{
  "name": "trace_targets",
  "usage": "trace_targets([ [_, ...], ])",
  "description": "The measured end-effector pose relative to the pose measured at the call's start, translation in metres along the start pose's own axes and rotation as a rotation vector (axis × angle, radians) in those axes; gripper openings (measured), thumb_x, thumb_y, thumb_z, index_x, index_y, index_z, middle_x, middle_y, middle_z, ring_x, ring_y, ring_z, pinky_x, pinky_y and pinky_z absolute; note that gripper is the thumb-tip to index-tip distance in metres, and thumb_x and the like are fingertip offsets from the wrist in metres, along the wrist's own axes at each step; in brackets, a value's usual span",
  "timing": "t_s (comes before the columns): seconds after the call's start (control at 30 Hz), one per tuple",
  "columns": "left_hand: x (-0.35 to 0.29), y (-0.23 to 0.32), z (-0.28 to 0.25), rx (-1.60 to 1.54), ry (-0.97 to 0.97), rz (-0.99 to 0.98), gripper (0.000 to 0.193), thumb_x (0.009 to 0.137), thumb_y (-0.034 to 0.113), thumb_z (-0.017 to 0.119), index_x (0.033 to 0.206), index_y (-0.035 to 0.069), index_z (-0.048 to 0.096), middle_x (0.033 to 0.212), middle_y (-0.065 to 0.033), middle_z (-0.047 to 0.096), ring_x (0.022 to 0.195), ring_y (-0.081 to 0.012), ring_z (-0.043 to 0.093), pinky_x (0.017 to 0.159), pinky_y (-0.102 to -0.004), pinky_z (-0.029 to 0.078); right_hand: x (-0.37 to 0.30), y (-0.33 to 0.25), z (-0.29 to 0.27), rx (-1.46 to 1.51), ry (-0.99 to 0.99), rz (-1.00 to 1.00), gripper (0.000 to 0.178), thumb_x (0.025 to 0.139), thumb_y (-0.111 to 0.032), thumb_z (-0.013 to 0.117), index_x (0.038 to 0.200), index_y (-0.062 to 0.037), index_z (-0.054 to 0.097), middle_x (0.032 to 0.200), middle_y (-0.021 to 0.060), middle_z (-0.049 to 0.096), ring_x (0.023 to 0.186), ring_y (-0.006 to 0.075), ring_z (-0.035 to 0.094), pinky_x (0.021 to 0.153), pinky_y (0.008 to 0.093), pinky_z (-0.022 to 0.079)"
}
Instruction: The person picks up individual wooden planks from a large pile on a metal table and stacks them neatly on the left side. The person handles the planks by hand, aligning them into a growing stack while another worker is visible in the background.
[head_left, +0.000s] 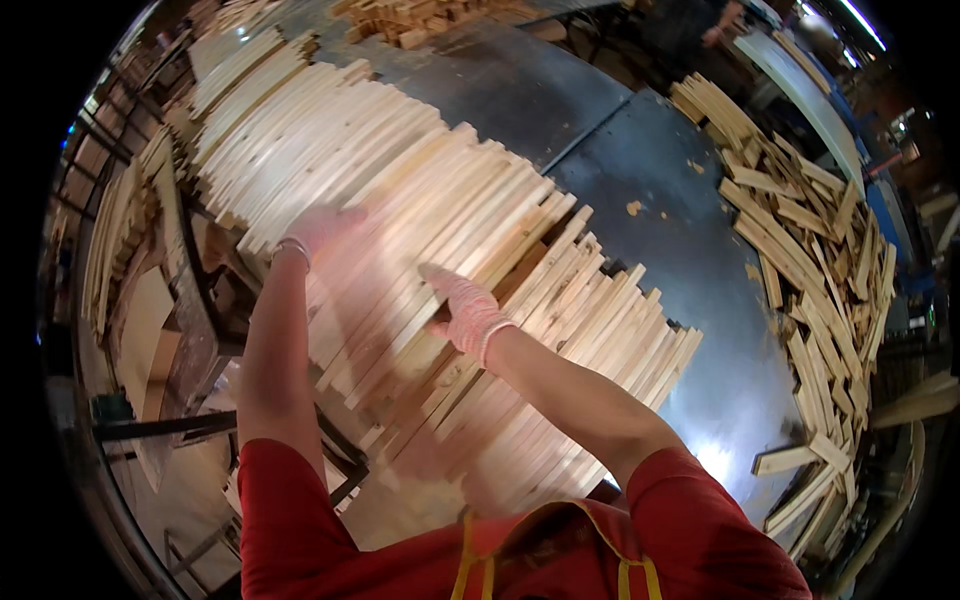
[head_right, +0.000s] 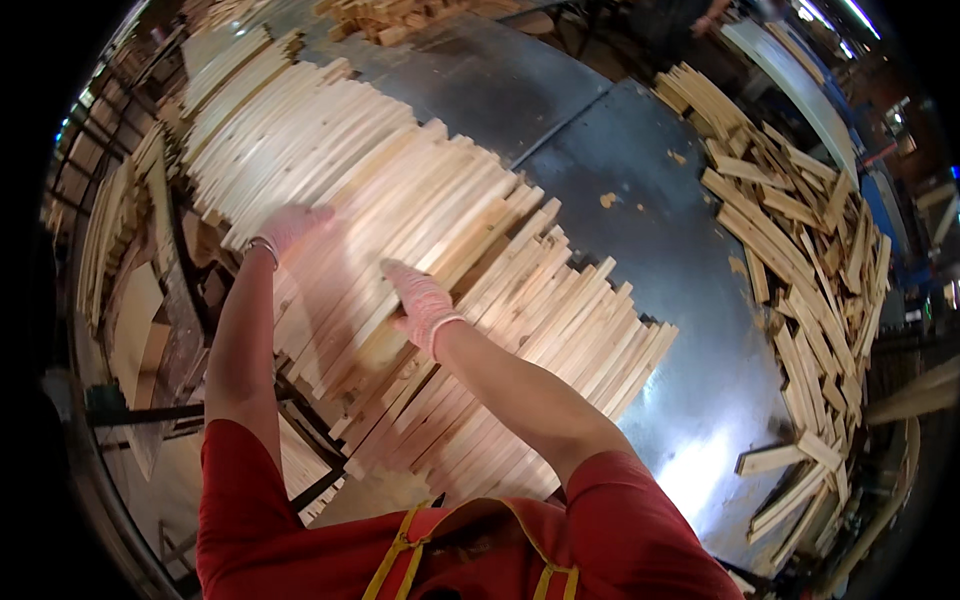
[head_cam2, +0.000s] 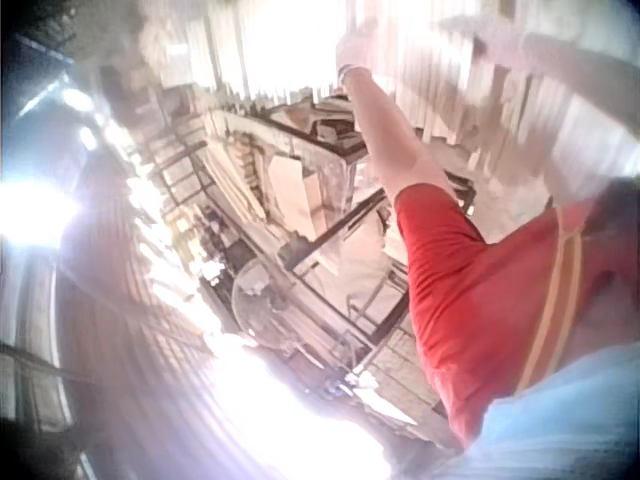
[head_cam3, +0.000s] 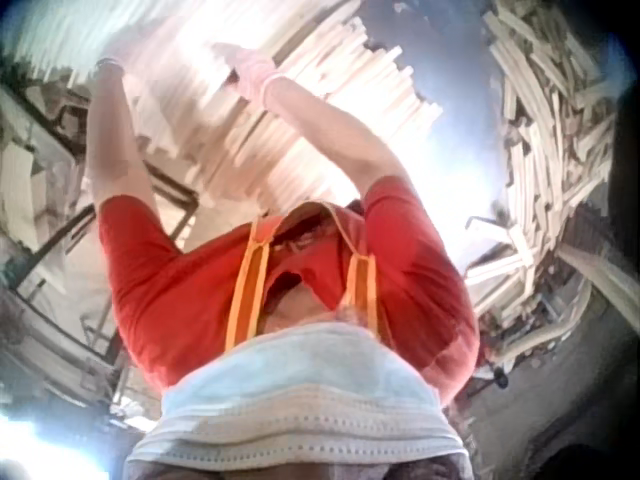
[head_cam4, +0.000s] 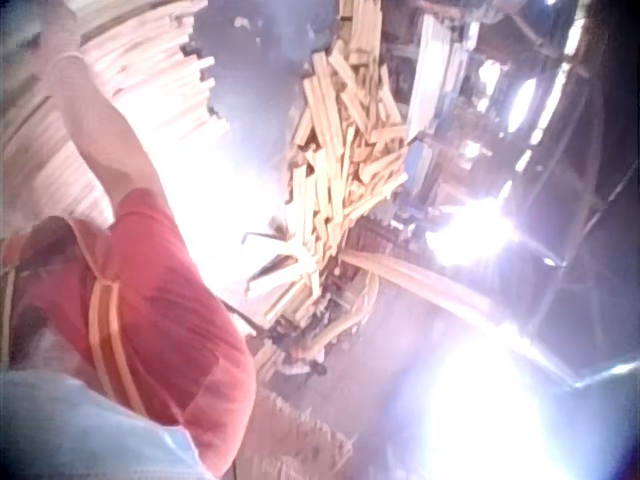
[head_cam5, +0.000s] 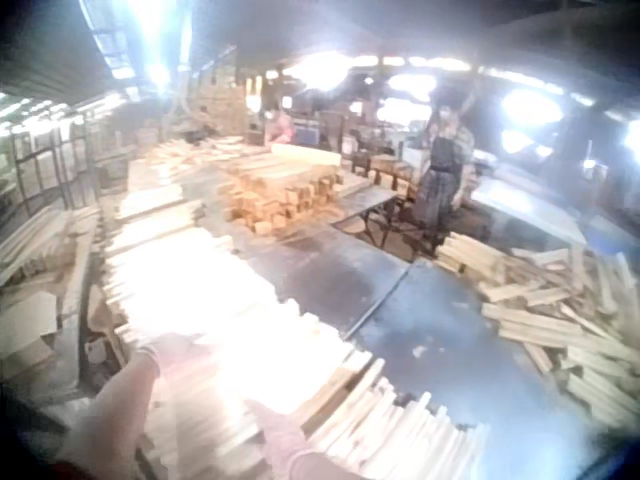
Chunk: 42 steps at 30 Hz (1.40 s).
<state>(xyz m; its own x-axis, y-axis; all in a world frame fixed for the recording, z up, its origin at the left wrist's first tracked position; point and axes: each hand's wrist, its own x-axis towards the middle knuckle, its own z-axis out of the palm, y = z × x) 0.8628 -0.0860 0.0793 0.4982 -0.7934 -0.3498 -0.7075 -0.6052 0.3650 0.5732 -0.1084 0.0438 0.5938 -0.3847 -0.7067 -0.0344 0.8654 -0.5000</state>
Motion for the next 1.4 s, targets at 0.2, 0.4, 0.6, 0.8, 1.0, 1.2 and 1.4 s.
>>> trace_targets([
  [0.2, -0.052, 0.006, 0.056, 0.296, 0.582, 0.234, 0.077, 0.091, 0.045, 0.074, 0.150, -0.001, 0.056, 0.150, -0.0301, 0.058, 0.136, -0.0453, 0.059, 0.115, -0.0475, 0.047, -0.068, 0.018, -0.065, -0.089, -0.419, 0.014, 0.082, 0.100, -0.029, 0.076, 0.167, -0.0057, 0.035, 0.152, 0.0197, 0.052, 0.132, 0.0301, 0.056, 0.112, 0.0443, 0.052],
  [0.4, -0.232, 0.115, 0.161, 0.223, 0.027, 0.309, 0.092, 0.085, 0.033, 0.082, 0.163, 0.007, 0.043, 0.152, -0.0245, 0.058, 0.133, -0.0461, 0.061, 0.111, -0.0519, 0.051, -0.195, 0.067, -0.186, -0.384, -0.076, -0.104, 0.064, 0.105, -0.030, 0.067, 0.160, -0.0059, 0.048, 0.161, 0.0140, 0.047, 0.131, 0.0232, 0.057, 0.114, 0.0411, 0.047],
  [0.6, -0.298, 0.166, 0.214, -0.012, 0.027, 0.169, 0.093, 0.085, 0.018, 0.077, 0.167, 0.007, 0.033, 0.158, -0.0249, 0.054, 0.134, -0.0435, 0.062, 0.111, -0.0440, 0.052, -0.280, 0.113, -0.313, -0.279, 0.020, -0.281, 0.071, 0.104, -0.030, 0.067, 0.165, -0.0064, 0.041, 0.162, 0.0123, 0.049, 0.141, 0.0230, 0.052, 0.119, 0.0385, 0.043],
  [0.8, -0.384, 0.240, 0.301, 0.093, 0.107, 0.295, 0.092, 0.085, 0.029, 0.078, 0.165, 0.007, 0.038, 0.144, -0.0268, 0.064, 0.125, -0.0452, 0.066, 0.103, -0.0482, 0.055, -0.373, 0.124, -0.523, -0.437, 0.744, -0.576, 0.077, 0.096, -0.044, 0.072, 0.155, -0.0003, 0.049, 0.146, 0.0182, 0.065, 0.135, 0.0293, 0.060, 0.116, 0.0372, 0.045],
  [1.0, -0.414, 0.272, 0.331, 0.551, 0.307, 0.138, 0.091, 0.088, 0.034, 0.074, 0.166, 0.007, 0.036, 0.166, -0.0205, 0.044, 0.145, -0.0396, 0.051, 0.114, -0.0440, 0.049, -0.528, 0.095, -0.743, 0.215, 1.716, -0.826, 0.067, 0.085, -0.035, 0.083, 0.139, 0.0008, 0.063, 0.123, 0.0262, 0.075, 0.128, 0.0446, 0.064, 0.111, 0.0488, 0.048],
  [1.2, -0.461, 0.363, 0.361, 0.089, 0.147, 0.464, 0.093, 0.087, 0.036, 0.077, 0.165, 0.004, 0.037, 0.167, -0.0215, 0.042, 0.154, -0.0382, 0.040, 0.126, -0.0479, 0.034, -0.507, 0.113, -0.861, 0.660, 1.193, -0.944, 0.062, 0.089, -0.020, 0.079, 0.142, 0.0004, 0.055, 0.113, 0.0184, 0.072, 0.098, 0.0322, 0.071, 0.089, 0.0457, 0.059],
  [1.4, -0.504, 0.461, 0.431, 0.403, -0.116, 0.759, 0.103, 0.079, 0.038, 0.086, 0.162, 0.000, 0.038, 0.159, -0.0264, 0.048, 0.147, -0.0436, 0.046, 0.123, -0.0512, 0.037, -0.468, 0.157, -0.666, 0.307, 1.104, -0.726, 0.059, 0.092, -0.015, 0.070, 0.147, -0.0026, 0.050, 0.121, 0.0194, 0.070, 0.104, 0.0302, 0.070, 0.094, 0.0401, 0.057],
])
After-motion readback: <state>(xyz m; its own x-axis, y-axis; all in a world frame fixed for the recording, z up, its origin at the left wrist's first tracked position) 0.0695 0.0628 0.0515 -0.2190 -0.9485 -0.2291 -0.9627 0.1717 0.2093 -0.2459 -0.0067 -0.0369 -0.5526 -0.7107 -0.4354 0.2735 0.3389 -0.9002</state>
